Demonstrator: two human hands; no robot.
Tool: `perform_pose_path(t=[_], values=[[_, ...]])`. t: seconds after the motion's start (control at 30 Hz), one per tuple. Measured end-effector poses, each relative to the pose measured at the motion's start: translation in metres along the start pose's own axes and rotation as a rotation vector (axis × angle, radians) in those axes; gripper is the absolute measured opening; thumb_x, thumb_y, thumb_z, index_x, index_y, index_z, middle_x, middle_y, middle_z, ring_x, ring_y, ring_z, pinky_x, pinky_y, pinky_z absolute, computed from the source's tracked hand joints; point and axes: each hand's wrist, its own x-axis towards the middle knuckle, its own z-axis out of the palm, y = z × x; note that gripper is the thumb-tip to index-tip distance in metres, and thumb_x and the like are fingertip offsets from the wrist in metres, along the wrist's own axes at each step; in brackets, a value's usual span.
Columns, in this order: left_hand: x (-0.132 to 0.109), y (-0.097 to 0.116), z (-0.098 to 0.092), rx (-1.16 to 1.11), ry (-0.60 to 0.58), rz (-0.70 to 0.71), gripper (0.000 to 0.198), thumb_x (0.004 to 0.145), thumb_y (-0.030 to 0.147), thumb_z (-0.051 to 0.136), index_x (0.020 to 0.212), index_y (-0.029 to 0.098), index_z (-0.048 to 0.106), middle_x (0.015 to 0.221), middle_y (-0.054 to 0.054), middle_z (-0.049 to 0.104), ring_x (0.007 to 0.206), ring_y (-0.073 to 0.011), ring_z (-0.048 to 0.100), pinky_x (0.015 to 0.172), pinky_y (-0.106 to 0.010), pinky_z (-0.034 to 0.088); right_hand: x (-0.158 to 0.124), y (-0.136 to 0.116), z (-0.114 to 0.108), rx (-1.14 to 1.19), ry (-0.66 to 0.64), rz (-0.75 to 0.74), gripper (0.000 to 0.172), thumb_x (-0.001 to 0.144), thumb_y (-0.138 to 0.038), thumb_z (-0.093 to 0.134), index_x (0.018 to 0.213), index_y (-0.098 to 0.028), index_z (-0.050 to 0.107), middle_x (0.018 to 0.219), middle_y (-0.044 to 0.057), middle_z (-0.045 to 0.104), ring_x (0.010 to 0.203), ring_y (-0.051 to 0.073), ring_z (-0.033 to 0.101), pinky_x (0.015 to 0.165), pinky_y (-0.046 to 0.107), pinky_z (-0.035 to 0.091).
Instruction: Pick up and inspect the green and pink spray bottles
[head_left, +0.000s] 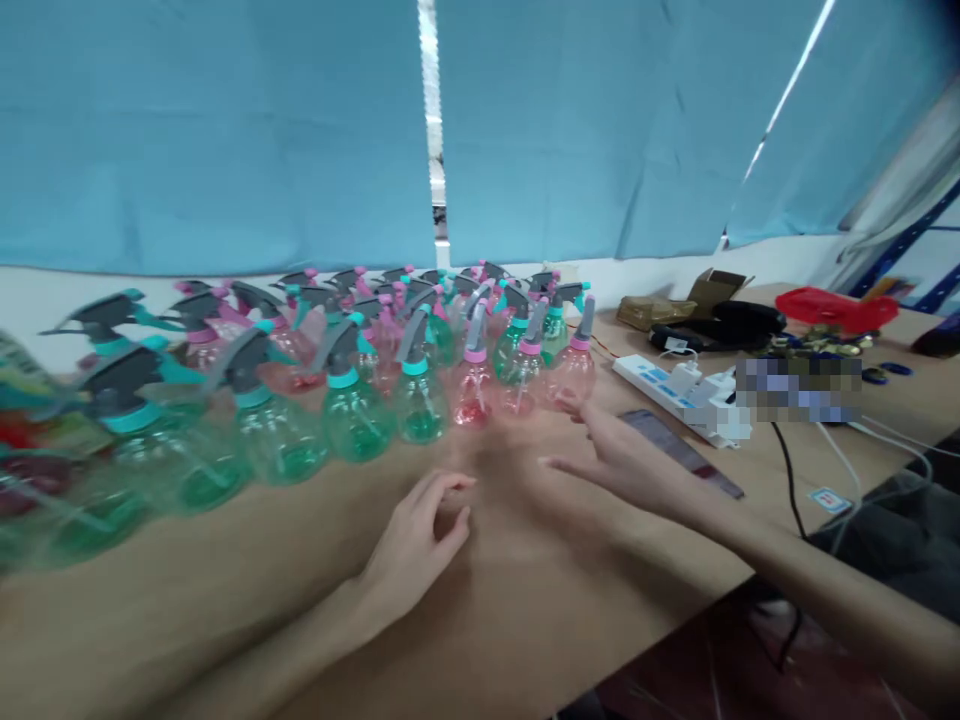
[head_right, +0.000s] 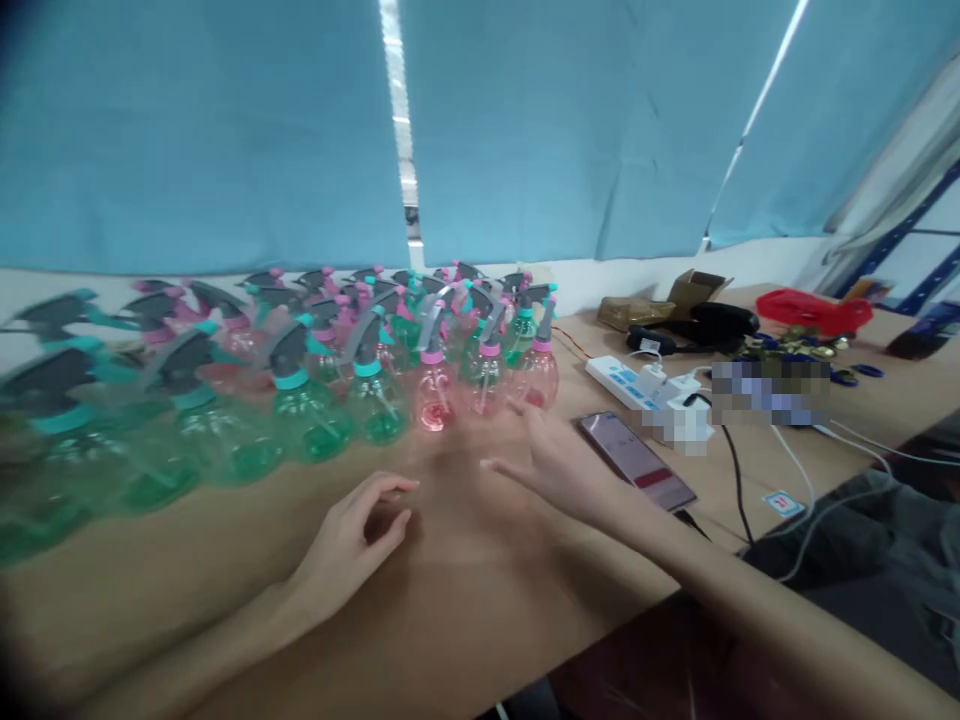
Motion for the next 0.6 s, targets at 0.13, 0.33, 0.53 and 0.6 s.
perform_pose_path(t=[0.13, 0.33, 0.53, 0.6], values=[[-0.034, -0.012, -0.028, 0.043, 0.064, -0.04, 0.024, 0.082, 0.012, 0.047, 0.101, 0.026, 0.051, 0.102, -0.002, 0.062, 0.092, -0.02, 0.061, 0.081, -0.038, 0.05, 0.002, -0.055, 0.038, 0.072, -0.155, -0.1, 0.064, 0.077, -0.054, 0.058, 0.131, -0.022, 0.042, 0.127, 0.014, 0.054, 0.115, 0.033, 0.051, 0.095, 0.053, 0.041], [-0.091, -0.039, -0.08, 0.108, 0.164, -0.226, 0.021, 0.082, 0.016, 0.047, 0.099, 0.025, 0.054, 0.101, -0.001, 0.066, 0.092, -0.0204, 0.064, 0.081, -0.037, 0.051, 0.012, -0.138, 0.1, 0.252, -0.434, -0.292, 0.063, 0.079, -0.052, 0.057, 0.13, -0.018, 0.045, 0.131, 0.013, 0.051, 0.121, 0.028, 0.047, 0.099, 0.045, 0.041], [-0.141, -0.072, -0.128, 0.14, 0.299, -0.366, 0.016, 0.084, 0.023, 0.046, 0.098, 0.024, 0.054, 0.097, -0.002, 0.067, 0.086, -0.0191, 0.066, 0.077, -0.036, 0.053, 0.018, -0.193, 0.151, 0.266, -0.457, -0.534, 0.058, 0.085, -0.052, 0.049, 0.13, -0.016, 0.047, 0.139, 0.013, 0.043, 0.131, 0.025, 0.035, 0.107, 0.043, 0.032], [-0.153, -0.084, -0.141, 0.16, 0.337, -0.393, 0.016, 0.084, 0.026, 0.046, 0.098, 0.024, 0.054, 0.097, -0.003, 0.066, 0.086, -0.0206, 0.065, 0.078, -0.039, 0.053, 0.02, -0.205, 0.162, 0.275, -0.426, -0.59, 0.054, 0.087, -0.051, 0.046, 0.129, -0.018, 0.048, 0.139, 0.011, 0.044, 0.132, 0.024, 0.034, 0.108, 0.043, 0.031]])
